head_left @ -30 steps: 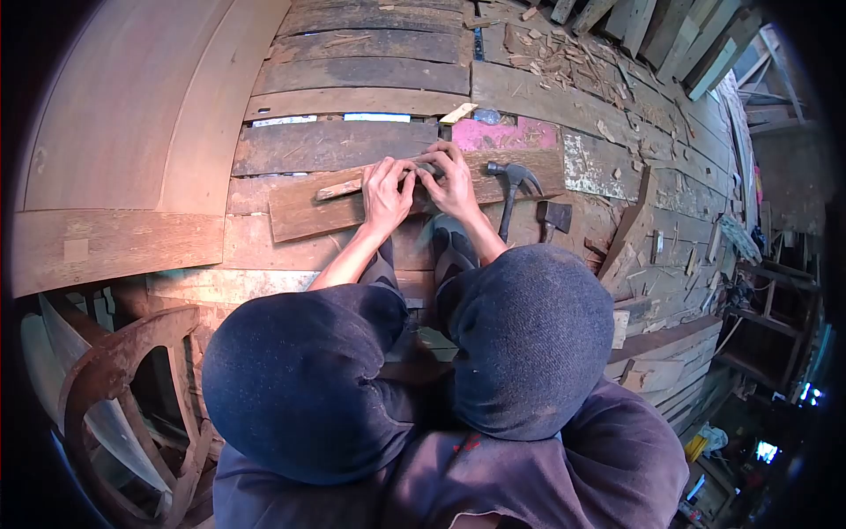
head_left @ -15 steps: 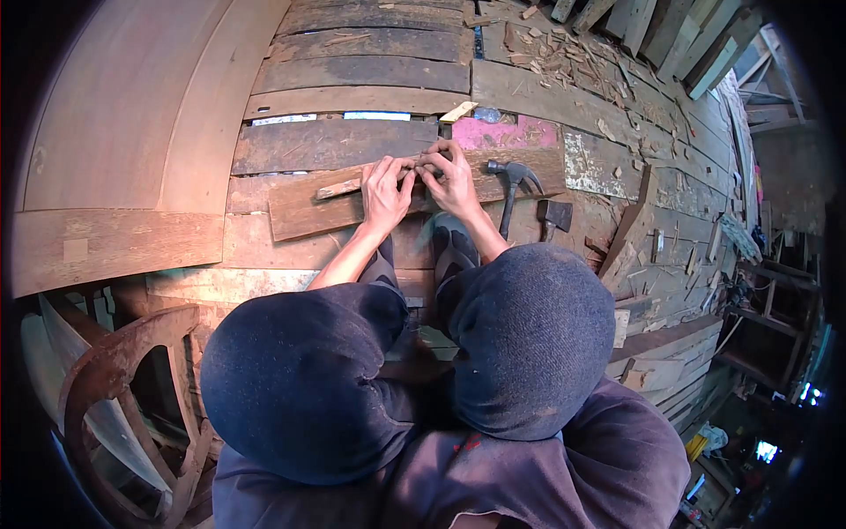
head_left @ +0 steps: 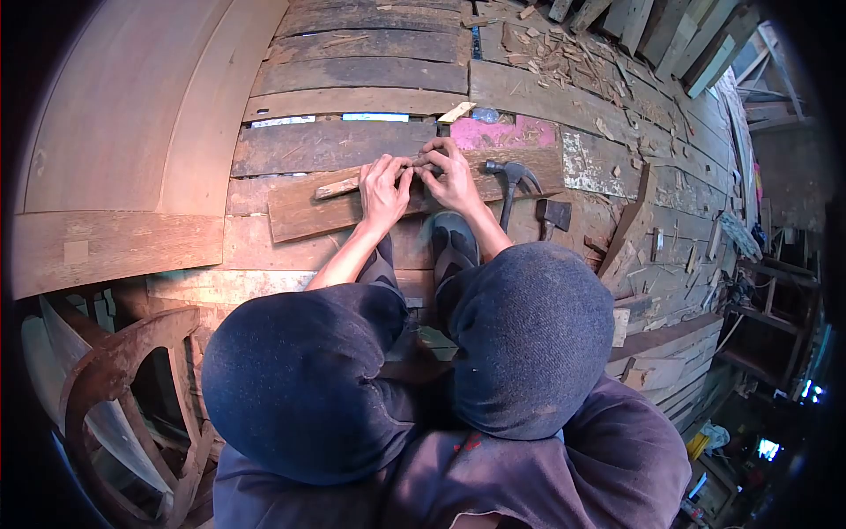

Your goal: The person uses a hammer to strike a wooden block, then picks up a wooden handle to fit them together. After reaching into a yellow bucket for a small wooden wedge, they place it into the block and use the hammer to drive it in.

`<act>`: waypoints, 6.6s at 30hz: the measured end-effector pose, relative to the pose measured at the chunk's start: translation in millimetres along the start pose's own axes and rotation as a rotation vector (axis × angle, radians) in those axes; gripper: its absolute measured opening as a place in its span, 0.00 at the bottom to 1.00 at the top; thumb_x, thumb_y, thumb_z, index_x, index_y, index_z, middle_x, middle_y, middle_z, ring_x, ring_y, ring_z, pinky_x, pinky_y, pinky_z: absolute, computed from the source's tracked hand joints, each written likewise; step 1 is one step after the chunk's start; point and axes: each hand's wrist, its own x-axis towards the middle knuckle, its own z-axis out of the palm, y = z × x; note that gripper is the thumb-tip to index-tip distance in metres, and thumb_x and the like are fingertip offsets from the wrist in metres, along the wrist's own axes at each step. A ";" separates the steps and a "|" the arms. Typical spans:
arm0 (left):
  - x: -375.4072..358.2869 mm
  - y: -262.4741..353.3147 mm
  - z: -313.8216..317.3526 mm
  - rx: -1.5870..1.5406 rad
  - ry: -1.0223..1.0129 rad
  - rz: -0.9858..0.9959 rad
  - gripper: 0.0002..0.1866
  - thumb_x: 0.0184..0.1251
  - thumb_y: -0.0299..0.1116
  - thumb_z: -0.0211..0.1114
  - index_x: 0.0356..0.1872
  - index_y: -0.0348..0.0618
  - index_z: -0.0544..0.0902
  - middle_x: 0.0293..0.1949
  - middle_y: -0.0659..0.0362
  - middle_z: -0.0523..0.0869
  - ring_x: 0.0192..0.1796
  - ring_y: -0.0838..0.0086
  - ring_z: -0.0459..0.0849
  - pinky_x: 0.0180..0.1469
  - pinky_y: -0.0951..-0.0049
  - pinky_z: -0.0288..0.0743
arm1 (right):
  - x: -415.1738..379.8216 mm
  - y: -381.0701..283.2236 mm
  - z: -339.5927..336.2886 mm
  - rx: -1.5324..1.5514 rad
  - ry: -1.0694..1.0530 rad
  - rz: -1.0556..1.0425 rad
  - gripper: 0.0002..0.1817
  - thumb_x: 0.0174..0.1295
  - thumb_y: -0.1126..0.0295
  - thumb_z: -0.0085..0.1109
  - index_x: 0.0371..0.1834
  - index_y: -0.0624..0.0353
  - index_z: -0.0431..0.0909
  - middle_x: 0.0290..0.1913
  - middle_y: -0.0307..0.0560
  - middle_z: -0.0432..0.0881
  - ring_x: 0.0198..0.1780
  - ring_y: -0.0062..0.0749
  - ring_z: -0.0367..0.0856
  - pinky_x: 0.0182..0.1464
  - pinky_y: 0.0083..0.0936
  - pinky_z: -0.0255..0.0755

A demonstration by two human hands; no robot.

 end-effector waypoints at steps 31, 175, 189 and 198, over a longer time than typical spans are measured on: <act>3.6 1.9 -3.6 0.016 -0.066 -0.073 0.05 0.65 0.35 0.69 0.38 0.46 0.87 0.35 0.58 0.85 0.41 0.60 0.84 0.44 0.59 0.68 | -183.2 10.8 -79.0 0.045 0.123 0.968 0.26 0.68 0.44 0.64 0.46 0.60 0.82 0.36 0.61 0.86 0.42 0.52 0.88 0.43 0.48 0.77; 10.6 -0.7 -3.2 0.054 -0.072 -0.074 0.08 0.58 0.30 0.70 0.39 0.47 0.85 0.35 0.59 0.86 0.40 0.62 0.86 0.44 0.61 0.68 | -76.7 -105.9 -81.0 -0.369 -0.232 0.740 0.10 0.75 0.61 0.56 0.45 0.56 0.71 0.23 0.65 0.79 0.29 0.67 0.81 0.29 0.53 0.70; 12.2 -3.9 -4.9 -0.034 -0.113 -0.156 0.18 0.56 0.29 0.70 0.49 0.50 0.79 0.34 0.58 0.89 0.39 0.61 0.88 0.47 0.60 0.70 | -87.5 -90.7 -65.3 -0.378 -0.222 0.681 0.11 0.74 0.61 0.57 0.43 0.55 0.69 0.19 0.64 0.78 0.25 0.67 0.81 0.26 0.54 0.70; 10.8 -3.9 -4.2 -0.007 -0.085 -0.143 0.19 0.57 0.28 0.71 0.49 0.49 0.77 0.30 0.57 0.88 0.37 0.59 0.88 0.47 0.60 0.70 | -85.2 -98.9 -65.8 -0.418 -0.236 0.636 0.11 0.74 0.60 0.57 0.45 0.54 0.68 0.19 0.65 0.78 0.27 0.68 0.81 0.29 0.58 0.71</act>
